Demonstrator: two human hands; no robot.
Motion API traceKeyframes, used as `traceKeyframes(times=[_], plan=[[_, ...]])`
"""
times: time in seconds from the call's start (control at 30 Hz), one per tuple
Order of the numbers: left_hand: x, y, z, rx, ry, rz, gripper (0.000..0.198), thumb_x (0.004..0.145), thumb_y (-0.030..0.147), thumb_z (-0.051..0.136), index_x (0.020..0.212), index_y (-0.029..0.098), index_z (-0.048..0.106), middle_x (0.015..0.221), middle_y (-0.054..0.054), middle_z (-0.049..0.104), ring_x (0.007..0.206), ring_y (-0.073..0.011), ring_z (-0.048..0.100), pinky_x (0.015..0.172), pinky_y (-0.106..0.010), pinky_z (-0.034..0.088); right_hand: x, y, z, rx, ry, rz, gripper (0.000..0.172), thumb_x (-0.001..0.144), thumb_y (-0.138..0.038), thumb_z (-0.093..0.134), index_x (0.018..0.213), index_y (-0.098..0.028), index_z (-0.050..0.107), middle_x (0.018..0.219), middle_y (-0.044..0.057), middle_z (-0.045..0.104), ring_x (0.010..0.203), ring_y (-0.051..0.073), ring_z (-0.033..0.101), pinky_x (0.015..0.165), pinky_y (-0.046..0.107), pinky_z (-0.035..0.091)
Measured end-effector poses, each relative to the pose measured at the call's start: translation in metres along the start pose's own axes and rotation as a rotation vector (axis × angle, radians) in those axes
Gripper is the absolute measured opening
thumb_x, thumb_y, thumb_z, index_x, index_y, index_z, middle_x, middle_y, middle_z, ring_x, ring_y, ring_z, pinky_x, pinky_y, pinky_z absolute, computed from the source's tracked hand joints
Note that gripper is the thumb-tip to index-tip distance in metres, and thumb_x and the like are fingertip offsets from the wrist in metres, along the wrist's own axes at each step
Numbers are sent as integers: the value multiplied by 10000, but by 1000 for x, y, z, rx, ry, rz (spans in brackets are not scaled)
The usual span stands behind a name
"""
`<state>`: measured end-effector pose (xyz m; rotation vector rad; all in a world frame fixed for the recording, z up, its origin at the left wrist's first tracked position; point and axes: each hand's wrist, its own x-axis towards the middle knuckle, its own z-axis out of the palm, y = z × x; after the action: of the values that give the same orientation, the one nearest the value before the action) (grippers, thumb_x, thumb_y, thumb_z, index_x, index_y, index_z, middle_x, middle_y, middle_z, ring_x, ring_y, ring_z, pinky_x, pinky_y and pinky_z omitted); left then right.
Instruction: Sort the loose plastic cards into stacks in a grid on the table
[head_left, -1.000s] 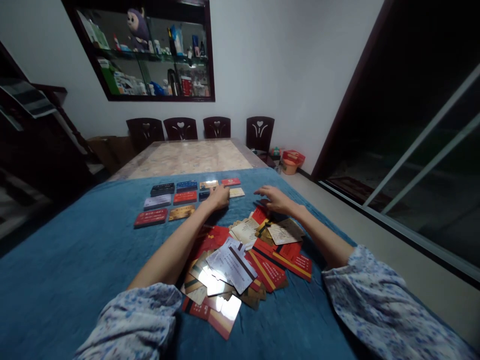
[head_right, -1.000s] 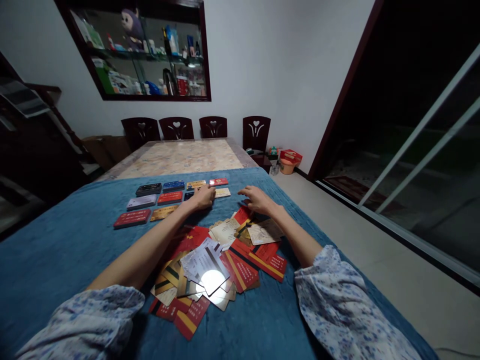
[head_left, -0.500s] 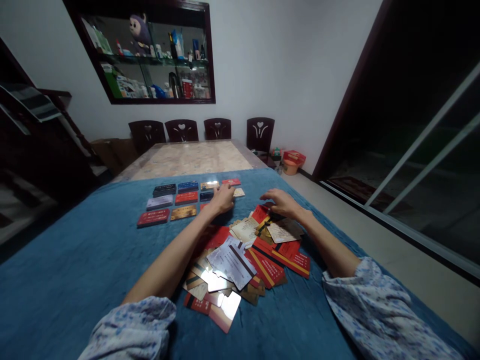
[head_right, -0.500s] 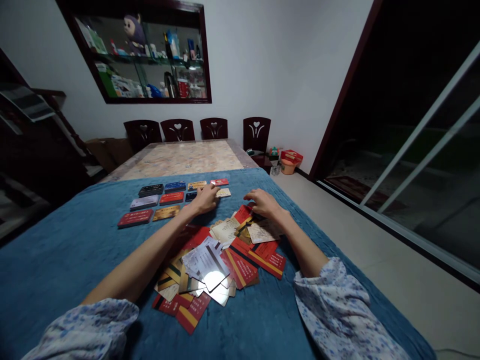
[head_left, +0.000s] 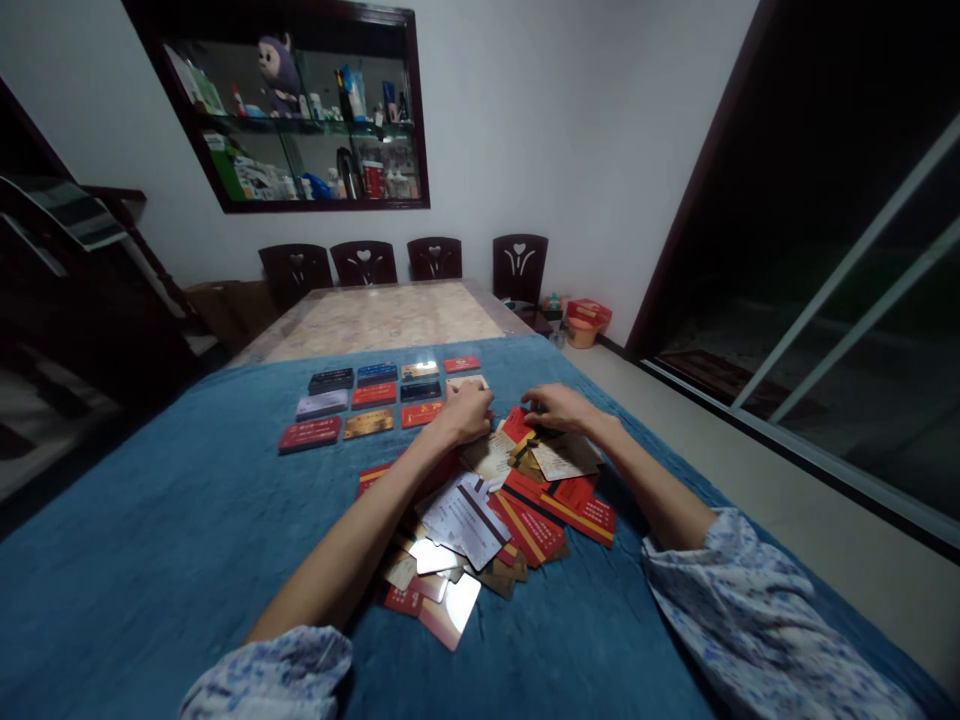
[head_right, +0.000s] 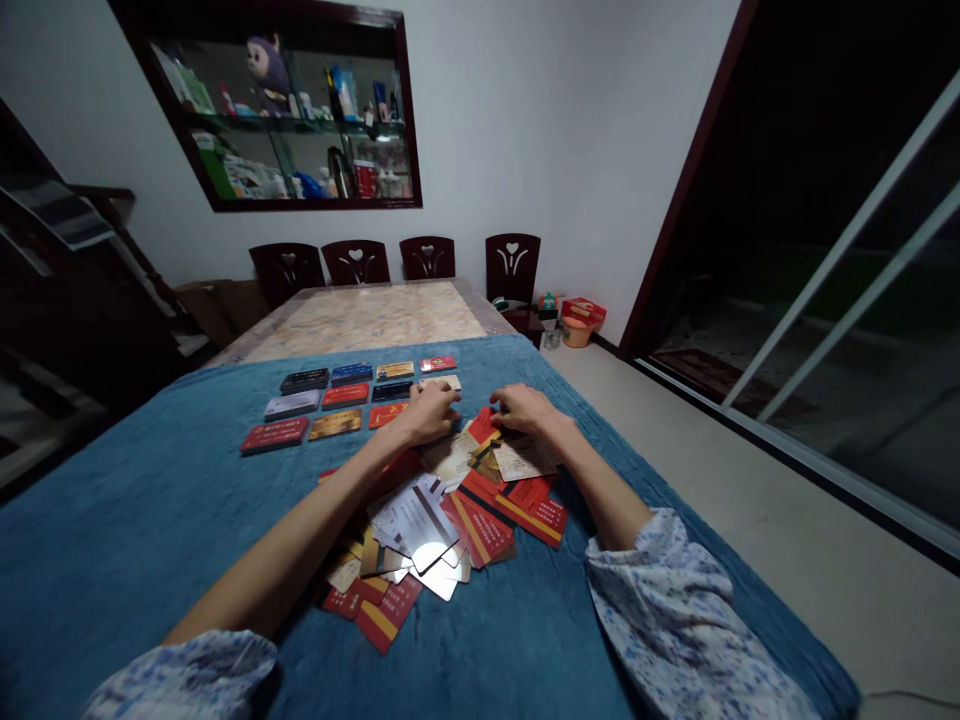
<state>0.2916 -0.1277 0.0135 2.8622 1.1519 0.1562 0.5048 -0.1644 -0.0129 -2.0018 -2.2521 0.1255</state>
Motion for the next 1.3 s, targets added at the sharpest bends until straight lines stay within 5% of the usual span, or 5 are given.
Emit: traceKeyframes(times=[0.43, 0.67, 1.0, 1.3], plan=[[7, 31, 6, 2, -125, -70, 281, 901, 395, 589, 1063, 186, 682, 1243, -175, 645, 1225, -340, 566, 1015, -467, 424, 3, -18, 13, -2, 22, 137, 413, 913, -389, 637, 1288, -217, 631, 1165, 126, 658, 1003, 227, 647, 730, 258, 442], [6, 35, 7, -39, -100, -106, 338, 894, 419, 586, 1108, 171, 670, 1278, -187, 620, 1233, -353, 552, 1008, -477, 424, 3, -28, 17, 18, 44, 257, 370, 965, -399, 533, 1268, -211, 632, 1230, 147, 624, 1065, 251, 624, 756, 292, 457], [7, 33, 15, -67, -57, -199, 374, 903, 416, 605, 1177, 163, 628, 1331, -178, 569, 1280, -340, 486, 1021, -480, 413, 8, -16, 18, 52, 23, 199, 340, 925, -312, 573, 1229, -201, 677, 1141, 128, 671, 1043, 236, 617, 822, 273, 430], [9, 28, 19, 10, 73, -141, 276, 919, 254, 544, 1144, 156, 670, 1264, -184, 611, 1229, -341, 530, 989, -475, 429, 8, -19, 25, 112, 65, 305, 357, 925, -387, 566, 1204, -174, 634, 1155, 155, 662, 1050, 269, 618, 829, 320, 441]])
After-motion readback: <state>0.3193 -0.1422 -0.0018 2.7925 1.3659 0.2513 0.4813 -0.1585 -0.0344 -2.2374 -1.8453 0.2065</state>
